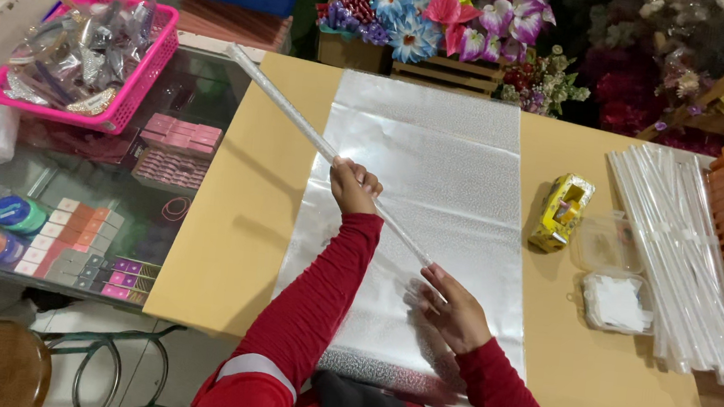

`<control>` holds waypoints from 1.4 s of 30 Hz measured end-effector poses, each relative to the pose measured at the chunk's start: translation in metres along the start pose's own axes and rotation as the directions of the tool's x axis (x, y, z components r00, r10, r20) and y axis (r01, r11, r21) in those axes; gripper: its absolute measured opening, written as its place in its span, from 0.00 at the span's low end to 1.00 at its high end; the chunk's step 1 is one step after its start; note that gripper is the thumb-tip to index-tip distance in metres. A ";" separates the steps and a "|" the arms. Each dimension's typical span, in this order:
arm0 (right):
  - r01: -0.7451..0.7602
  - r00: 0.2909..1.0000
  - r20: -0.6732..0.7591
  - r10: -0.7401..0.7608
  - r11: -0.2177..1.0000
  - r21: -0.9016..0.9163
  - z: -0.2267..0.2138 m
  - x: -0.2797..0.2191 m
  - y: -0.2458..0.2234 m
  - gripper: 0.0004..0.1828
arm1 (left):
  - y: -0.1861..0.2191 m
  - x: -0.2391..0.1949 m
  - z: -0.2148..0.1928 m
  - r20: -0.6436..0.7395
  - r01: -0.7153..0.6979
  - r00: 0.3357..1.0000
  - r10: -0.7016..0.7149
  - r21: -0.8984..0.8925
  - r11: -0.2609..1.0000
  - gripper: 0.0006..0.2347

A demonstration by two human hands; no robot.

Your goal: The person wraps a clear plastic tube with bubble wrap on a table. They smooth the wrap, fold the edges, and secure the bundle with a rubber band. The person repeats this process with a second tube.

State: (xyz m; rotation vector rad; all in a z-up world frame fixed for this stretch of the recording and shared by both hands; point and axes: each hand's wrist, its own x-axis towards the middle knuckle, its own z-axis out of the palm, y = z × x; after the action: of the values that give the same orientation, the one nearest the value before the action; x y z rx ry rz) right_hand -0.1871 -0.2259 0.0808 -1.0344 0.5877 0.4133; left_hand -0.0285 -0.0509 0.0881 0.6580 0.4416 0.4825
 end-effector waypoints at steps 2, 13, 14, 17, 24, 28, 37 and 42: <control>0.023 0.996 -0.076 -0.038 0.982 -0.187 0.018 -0.018 -0.010 0.36 | 0.000 0.005 -0.001 0.045 0.020 0.999 -0.019 -0.031 0.999 0.14; -0.174 0.929 0.353 0.108 0.972 0.160 -0.047 0.043 0.028 0.32 | -0.023 0.035 -0.020 0.043 0.082 0.996 -0.079 -0.071 0.994 0.12; -0.061 0.980 0.193 0.057 0.998 0.016 -0.038 0.037 0.026 0.34 | -0.021 0.037 -0.020 0.020 0.112 0.994 -0.111 -0.075 0.991 0.12; 0.318 0.944 0.227 -0.240 0.846 -0.427 -0.026 0.022 0.024 0.34 | -0.012 0.039 -0.016 -0.040 0.181 0.982 -0.183 -0.054 0.982 0.11; 0.788 0.586 0.560 -0.586 0.253 -0.561 -0.038 0.036 0.043 0.31 | -0.021 0.048 -0.013 -0.033 0.207 0.978 -0.208 -0.028 0.978 0.12; 0.704 0.460 0.667 -0.586 -0.217 -0.676 -0.039 0.035 0.040 0.31 | -0.028 0.050 -0.014 -0.015 0.180 0.984 -0.179 0.038 0.983 0.15; 0.304 0.299 0.723 -0.623 -0.656 -0.691 -0.052 0.050 0.044 0.39 | -0.023 0.041 -0.005 -0.131 0.173 0.980 -0.149 0.195 0.965 0.15; 0.701 0.645 0.501 -0.577 0.186 -0.689 -0.044 0.022 0.034 0.38 | -0.017 0.035 -0.007 -0.063 0.209 0.976 -0.207 0.025 0.978 0.13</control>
State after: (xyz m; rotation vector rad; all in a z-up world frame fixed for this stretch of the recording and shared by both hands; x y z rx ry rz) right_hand -0.2010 -0.2482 0.0272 -2.1042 -0.3307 -0.0589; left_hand 0.0004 -0.0403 0.0635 0.6208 0.5693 0.2973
